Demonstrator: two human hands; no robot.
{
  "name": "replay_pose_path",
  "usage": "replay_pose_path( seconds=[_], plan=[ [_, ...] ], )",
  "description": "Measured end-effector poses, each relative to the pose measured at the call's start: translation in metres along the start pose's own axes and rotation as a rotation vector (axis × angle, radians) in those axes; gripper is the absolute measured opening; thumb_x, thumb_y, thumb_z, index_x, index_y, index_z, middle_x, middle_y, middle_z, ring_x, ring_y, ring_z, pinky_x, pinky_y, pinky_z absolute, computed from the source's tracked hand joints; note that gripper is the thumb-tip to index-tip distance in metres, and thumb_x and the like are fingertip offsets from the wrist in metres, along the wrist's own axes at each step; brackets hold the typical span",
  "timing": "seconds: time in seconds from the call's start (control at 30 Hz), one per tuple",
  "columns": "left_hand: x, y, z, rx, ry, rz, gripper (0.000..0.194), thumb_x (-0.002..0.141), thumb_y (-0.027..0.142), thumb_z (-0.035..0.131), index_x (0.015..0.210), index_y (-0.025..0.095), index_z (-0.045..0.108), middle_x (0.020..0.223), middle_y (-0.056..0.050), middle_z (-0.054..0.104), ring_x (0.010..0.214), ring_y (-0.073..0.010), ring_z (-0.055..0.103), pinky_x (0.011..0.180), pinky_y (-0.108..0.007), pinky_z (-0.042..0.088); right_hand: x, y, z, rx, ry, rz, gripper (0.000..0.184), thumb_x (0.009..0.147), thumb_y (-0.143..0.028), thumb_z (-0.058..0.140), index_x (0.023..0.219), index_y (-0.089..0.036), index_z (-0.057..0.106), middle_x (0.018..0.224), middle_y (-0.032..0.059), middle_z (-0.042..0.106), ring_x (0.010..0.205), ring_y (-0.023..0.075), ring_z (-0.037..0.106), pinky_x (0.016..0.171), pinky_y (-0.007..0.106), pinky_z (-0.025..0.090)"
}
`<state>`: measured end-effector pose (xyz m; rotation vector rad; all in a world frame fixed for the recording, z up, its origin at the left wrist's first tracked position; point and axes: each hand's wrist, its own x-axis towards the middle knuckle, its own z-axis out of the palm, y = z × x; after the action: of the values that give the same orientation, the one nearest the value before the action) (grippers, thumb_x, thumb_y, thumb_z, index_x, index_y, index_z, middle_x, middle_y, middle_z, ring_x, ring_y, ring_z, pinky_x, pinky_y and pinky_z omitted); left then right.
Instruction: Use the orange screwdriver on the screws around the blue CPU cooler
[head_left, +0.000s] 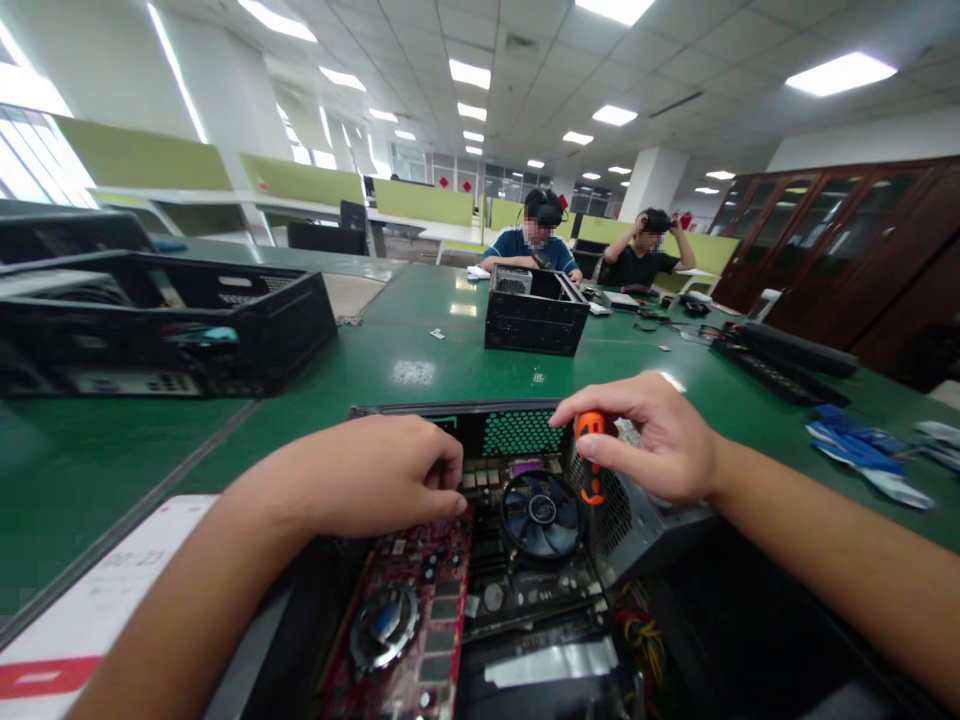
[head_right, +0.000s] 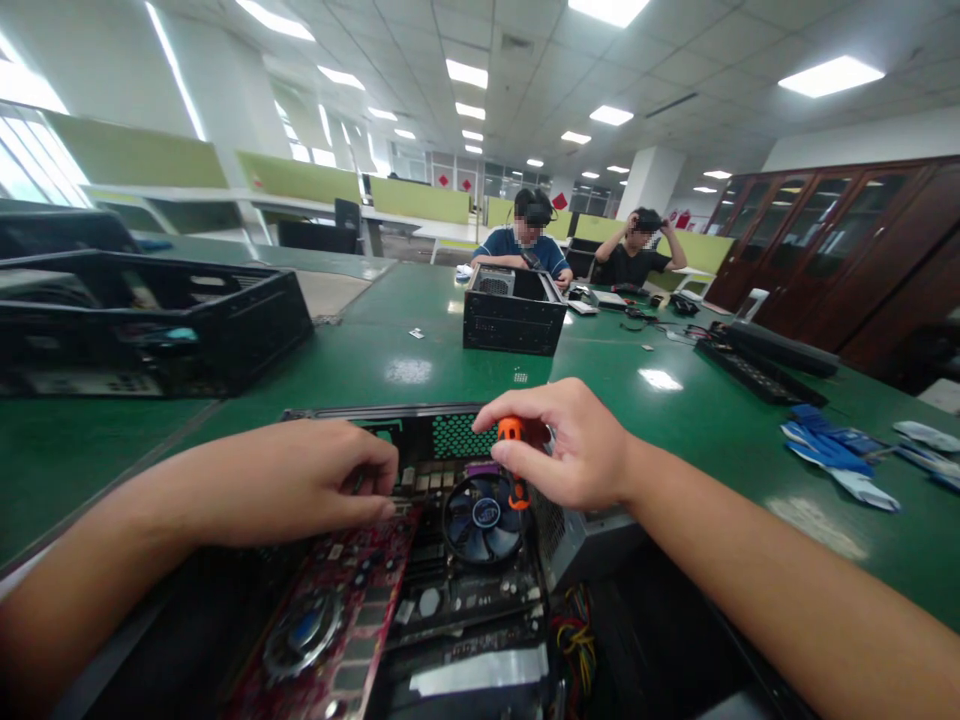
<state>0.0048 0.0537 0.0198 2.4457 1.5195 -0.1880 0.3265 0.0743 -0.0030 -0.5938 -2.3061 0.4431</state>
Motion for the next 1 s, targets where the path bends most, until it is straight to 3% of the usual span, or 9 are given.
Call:
replay_pose_path(
  seconds=[0.3, 1.0],
  plan=[
    [0.0012, -0.0012, 0.0008, 0.017, -0.006, -0.002, 0.019, 0.098, 0.047, 0.080, 0.087, 0.033, 0.088, 0.091, -0.004, 0.089, 0.077, -0.0267, 0.075, 0.071, -0.041, 0.050, 0.0015, -0.0048, -0.0099, -0.053, -0.093, -0.074, 0.019, 0.105, -0.024, 0.075, 0.110, -0.019, 0.093, 0.081, 0.0034, 0.088, 0.062, 0.0165, 0.077, 0.062, 0.029, 0.055],
    [0.0002, 0.0073, -0.0048, 0.058, -0.042, -0.051, 0.017, 0.099, 0.043, 0.078, 0.091, 0.032, 0.088, 0.094, -0.004, 0.091, 0.082, -0.0269, 0.080, 0.074, -0.040, 0.051, 0.0041, -0.0063, -0.0081, -0.111, -0.065, -0.196, 0.017, 0.101, -0.018, 0.072, 0.104, -0.017, 0.089, 0.077, 0.0027, 0.087, 0.058, 0.0145, 0.077, 0.059, 0.024, 0.054]
  ],
)
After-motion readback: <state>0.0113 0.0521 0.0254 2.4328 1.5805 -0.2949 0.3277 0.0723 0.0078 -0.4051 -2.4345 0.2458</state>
